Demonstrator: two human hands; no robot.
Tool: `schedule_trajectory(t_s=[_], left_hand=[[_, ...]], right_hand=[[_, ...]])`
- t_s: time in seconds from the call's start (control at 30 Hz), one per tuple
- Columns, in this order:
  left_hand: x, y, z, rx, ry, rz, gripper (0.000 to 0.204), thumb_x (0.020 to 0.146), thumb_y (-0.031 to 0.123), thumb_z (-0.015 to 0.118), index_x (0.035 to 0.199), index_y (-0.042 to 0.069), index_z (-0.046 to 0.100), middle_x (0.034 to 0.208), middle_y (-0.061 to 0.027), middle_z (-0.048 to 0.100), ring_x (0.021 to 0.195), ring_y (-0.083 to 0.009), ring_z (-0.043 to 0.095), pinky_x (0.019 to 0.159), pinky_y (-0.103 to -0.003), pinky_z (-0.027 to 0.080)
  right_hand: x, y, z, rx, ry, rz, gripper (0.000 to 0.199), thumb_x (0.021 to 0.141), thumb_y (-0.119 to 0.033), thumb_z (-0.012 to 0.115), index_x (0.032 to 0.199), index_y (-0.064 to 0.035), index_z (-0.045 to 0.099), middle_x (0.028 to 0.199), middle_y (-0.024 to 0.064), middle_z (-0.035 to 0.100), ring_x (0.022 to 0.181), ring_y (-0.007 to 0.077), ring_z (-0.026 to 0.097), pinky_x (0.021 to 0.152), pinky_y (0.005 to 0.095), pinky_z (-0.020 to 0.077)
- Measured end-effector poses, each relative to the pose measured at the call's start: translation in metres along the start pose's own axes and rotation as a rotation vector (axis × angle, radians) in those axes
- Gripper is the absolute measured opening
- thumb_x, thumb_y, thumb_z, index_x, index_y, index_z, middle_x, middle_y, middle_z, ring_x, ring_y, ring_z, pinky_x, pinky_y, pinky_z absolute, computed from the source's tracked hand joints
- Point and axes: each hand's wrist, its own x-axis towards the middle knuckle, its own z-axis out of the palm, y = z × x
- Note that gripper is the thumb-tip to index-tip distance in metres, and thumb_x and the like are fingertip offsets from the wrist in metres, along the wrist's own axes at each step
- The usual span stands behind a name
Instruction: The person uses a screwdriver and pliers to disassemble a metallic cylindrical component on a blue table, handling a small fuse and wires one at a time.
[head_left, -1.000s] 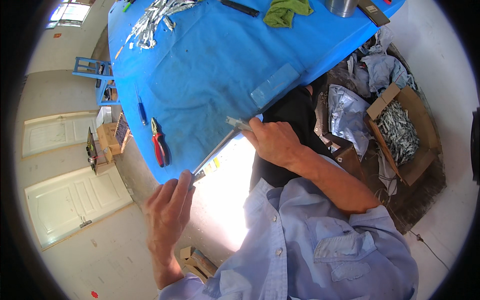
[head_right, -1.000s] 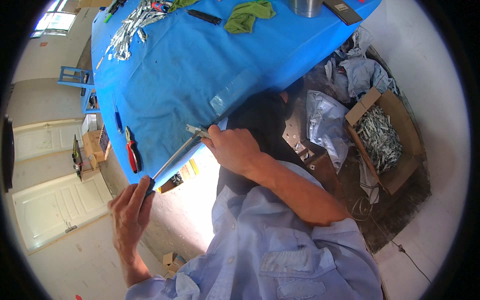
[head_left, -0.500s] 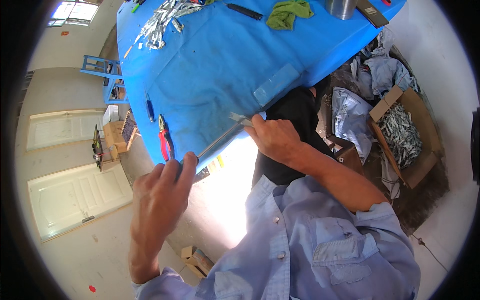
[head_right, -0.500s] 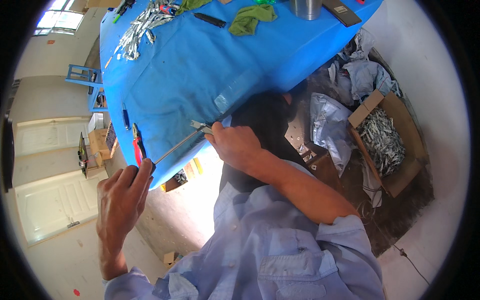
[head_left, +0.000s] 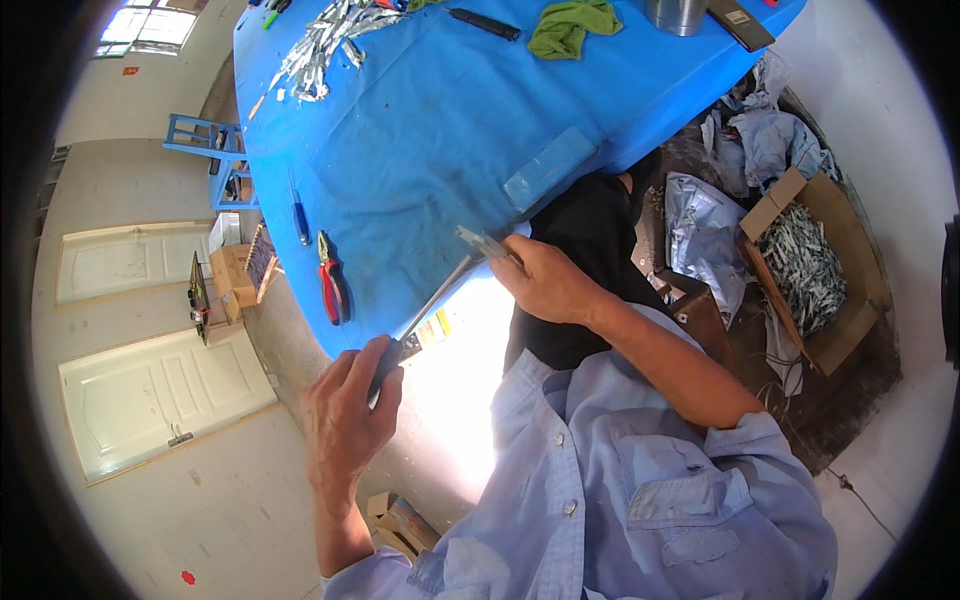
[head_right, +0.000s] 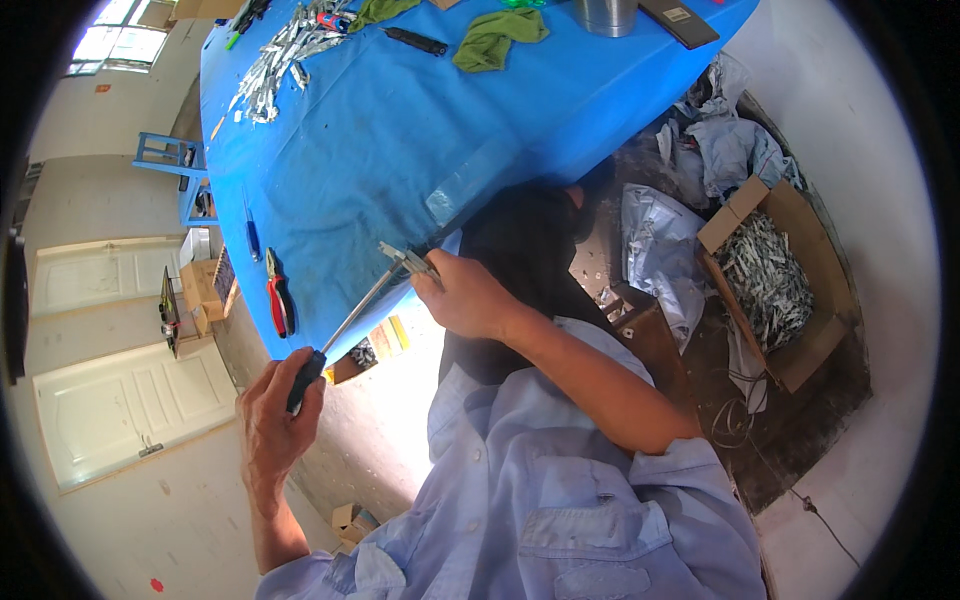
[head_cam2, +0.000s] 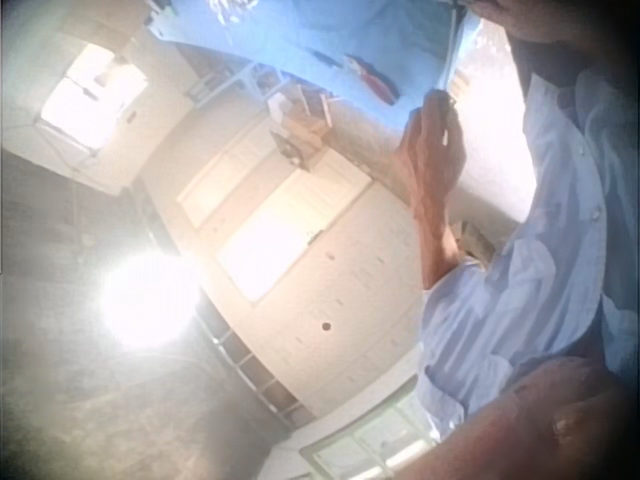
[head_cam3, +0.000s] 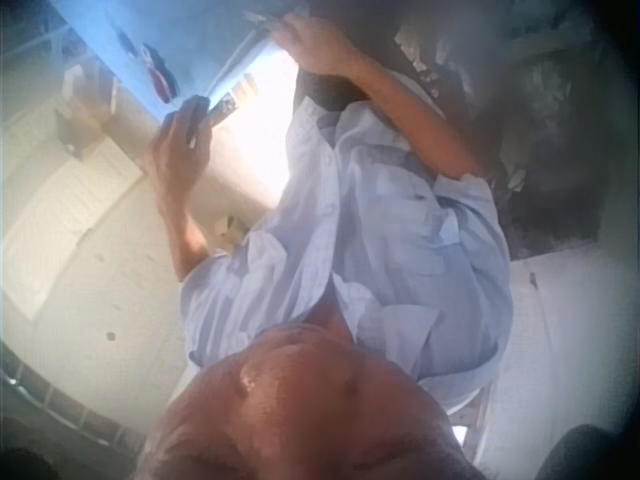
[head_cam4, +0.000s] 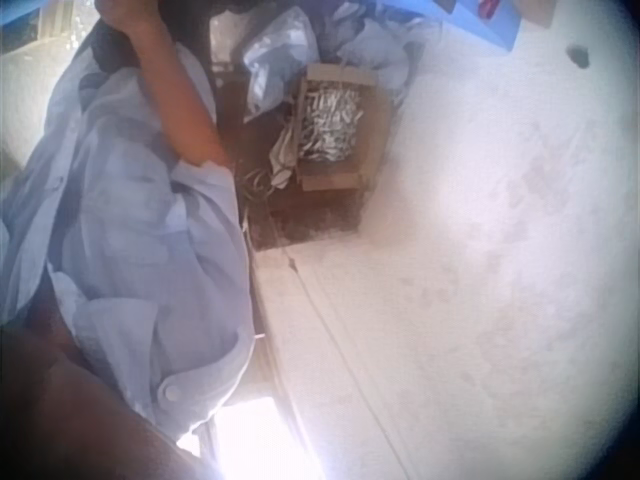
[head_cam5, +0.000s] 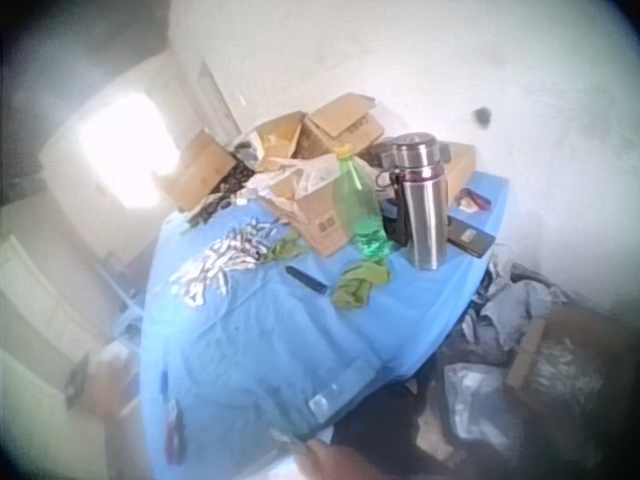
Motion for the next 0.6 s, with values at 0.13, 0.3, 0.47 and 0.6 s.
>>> schedule_trajectory(t_s=[0.13, 0.3, 0.47, 0.6], left_hand=[[-0.001, -0.002, 0.002, -0.111, -0.059, -0.06, 0.033, 0.086, 0.007, 0.072, 0.118, 0.004, 0.067, 0.087, -0.015, 0.071, 0.074, -0.0301, 0.072, 0.068, -0.037, 0.055], [-0.004, -0.016, 0.007, -0.336, -0.161, -0.19, 0.038, 0.087, 0.008, 0.072, 0.124, 0.004, 0.066, 0.073, -0.0076, 0.063, 0.064, -0.0152, 0.061, 0.061, -0.03, 0.049], [-0.012, -0.022, 0.018, -0.482, -0.206, -0.328, 0.039, 0.086, 0.008, 0.072, 0.124, 0.004, 0.067, 0.071, -0.0031, 0.06, 0.063, -0.0092, 0.054, 0.058, -0.027, 0.045], [-0.015, -0.012, 0.02, -0.413, -0.124, -0.256, 0.037, 0.086, 0.006, 0.071, 0.123, 0.002, 0.068, 0.074, -0.0045, 0.063, 0.066, -0.0097, 0.057, 0.06, -0.026, 0.046]], right_hand=[[-0.005, -0.028, -0.007, 0.309, -0.112, 0.244, 0.028, 0.1, -0.023, 0.051, 0.089, 0.0026, 0.055, 0.071, 0.0146, 0.065, 0.057, 0.0233, 0.062, 0.056, 0.0391, 0.0471], [0.006, -0.011, -0.01, 0.27, -0.233, 0.217, 0.028, 0.1, -0.022, 0.051, 0.092, 0.0037, 0.056, 0.077, 0.0152, 0.066, 0.058, 0.0209, 0.06, 0.056, 0.0365, 0.0455], [0.006, 0.005, 0.003, 0.062, -0.117, 0.021, 0.031, 0.102, -0.026, 0.053, 0.098, 0.0044, 0.057, 0.08, 0.0222, 0.063, 0.07, 0.0314, 0.062, 0.067, 0.0422, 0.0486], [0.004, -0.006, 0.002, 0.049, -0.099, 0.058, 0.031, 0.103, -0.026, 0.054, 0.1, 0.0043, 0.058, 0.081, 0.0241, 0.063, 0.075, 0.0342, 0.063, 0.071, 0.0436, 0.049]])
